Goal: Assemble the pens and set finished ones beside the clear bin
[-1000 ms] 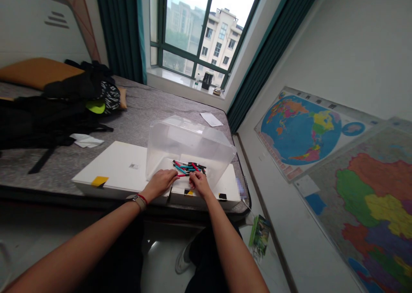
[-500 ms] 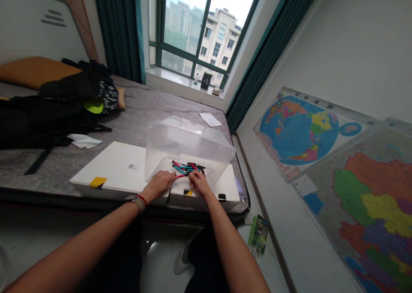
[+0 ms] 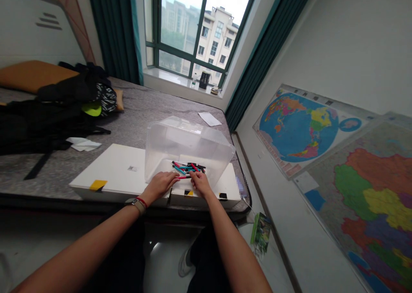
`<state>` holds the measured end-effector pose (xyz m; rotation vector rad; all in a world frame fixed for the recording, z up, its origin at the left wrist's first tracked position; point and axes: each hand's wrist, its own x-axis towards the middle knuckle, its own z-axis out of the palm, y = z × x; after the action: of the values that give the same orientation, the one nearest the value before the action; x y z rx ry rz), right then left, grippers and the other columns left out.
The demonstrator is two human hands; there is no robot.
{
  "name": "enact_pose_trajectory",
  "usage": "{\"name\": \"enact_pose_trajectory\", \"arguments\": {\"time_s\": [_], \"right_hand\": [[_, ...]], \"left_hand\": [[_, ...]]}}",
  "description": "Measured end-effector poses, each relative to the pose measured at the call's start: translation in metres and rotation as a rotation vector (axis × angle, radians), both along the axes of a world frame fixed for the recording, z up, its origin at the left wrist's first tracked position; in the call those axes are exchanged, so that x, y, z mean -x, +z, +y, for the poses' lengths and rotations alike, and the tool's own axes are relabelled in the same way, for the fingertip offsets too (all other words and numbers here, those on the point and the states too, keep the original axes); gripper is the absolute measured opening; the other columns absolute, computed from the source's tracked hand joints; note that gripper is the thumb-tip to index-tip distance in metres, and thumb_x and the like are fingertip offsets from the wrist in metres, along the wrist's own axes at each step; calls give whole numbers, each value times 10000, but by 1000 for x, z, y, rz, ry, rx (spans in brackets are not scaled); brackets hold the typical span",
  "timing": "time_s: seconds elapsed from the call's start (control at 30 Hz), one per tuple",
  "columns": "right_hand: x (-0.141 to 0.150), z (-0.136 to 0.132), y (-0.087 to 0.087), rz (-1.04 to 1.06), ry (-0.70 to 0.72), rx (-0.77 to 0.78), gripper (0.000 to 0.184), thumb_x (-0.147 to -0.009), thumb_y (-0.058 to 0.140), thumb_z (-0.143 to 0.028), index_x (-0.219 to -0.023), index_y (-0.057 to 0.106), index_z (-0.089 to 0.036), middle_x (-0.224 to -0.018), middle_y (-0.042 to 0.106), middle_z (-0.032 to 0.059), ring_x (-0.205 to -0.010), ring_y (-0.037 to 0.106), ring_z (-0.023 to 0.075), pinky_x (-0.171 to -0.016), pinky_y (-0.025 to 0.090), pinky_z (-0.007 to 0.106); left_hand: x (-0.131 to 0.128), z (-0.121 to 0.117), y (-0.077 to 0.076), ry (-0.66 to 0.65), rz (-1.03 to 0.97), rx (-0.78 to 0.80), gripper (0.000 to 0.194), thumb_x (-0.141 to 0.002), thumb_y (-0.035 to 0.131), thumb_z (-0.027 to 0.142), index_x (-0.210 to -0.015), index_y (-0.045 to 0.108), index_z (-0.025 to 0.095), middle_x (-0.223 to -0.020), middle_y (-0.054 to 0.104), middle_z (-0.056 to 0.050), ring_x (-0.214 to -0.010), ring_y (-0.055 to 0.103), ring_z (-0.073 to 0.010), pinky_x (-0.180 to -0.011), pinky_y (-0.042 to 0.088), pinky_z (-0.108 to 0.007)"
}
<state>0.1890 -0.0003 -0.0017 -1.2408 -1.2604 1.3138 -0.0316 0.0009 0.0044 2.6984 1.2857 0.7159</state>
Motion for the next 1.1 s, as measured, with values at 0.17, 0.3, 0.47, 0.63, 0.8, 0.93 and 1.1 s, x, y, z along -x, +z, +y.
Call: {"name": "enact_pose_trajectory", "arguments": {"time_s": [0.17, 0.3, 0.47, 0.63, 0.8, 0.93, 1.1], "right_hand": [[-1, -1, 0, 104, -29, -5, 488, -773, 647, -630, -594, 480, -208, -489, 513, -44, -365, 397, 77, -373, 259, 213], [-1, 1, -5, 128, -60, -49, 468, -773, 663, -616, -608, 501, -209, -501, 532, -32, -391, 439, 93, -394, 315, 217], [-1, 1, -3, 176, -45, -73, 393, -739, 714, -560, -721, 558, -200, -544, 567, -37, -456, 498, 105, -455, 391, 220], [-3, 0, 0, 225, -36, -60, 384, -674, 775, -482, -816, 566, -193, -597, 574, -51, -505, 529, 103, -490, 422, 219], [-5, 3, -6, 258, -45, -50, 378, -665, 785, -448, -834, 562, -195, -619, 579, -54, -512, 536, 99, -508, 435, 224], [-6, 4, -9, 248, -40, -45, 362, -668, 784, -438, -818, 573, -185, -628, 590, -43, -519, 539, 98, -511, 434, 223], [-5, 3, -8, 257, -73, -41, 374, -666, 783, -443, -841, 570, -190, -624, 592, -48, -530, 552, 103, -526, 450, 228]], "left_hand": [[-1, -3, 0, 82, -4, -2, 332, -973, 419, 469, -1080, 574, 195, -859, 691, -73, -783, 644, -220, -744, 443, -323], [-2, -4, -2, 92, 13, -47, 300, -991, 385, 423, -1061, 571, 198, -909, 685, -89, -813, 638, -219, -750, 441, -321], [-2, -4, 2, 92, 58, -48, 315, -1005, 339, 413, -1003, 578, 208, -908, 649, -76, -808, 614, -201, -733, 427, -306], [-2, -4, 4, 111, 105, -38, 374, -1011, 307, 414, -906, 600, 207, -893, 630, -68, -761, 605, -189, -693, 422, -300], [-2, -3, 2, 77, -25, -27, 293, -984, 406, 431, -1100, 577, 224, -978, 658, -63, -859, 639, -203, -766, 458, -306], [-2, -2, 1, 91, -94, -1, 279, -965, 452, 434, -1117, 552, 222, -949, 675, -60, -829, 652, -212, -746, 469, -313], [-2, -1, -1, 116, -60, 17, 286, -986, 402, 433, -1097, 558, 222, -979, 692, -63, -843, 657, -221, -740, 456, -314]]}}
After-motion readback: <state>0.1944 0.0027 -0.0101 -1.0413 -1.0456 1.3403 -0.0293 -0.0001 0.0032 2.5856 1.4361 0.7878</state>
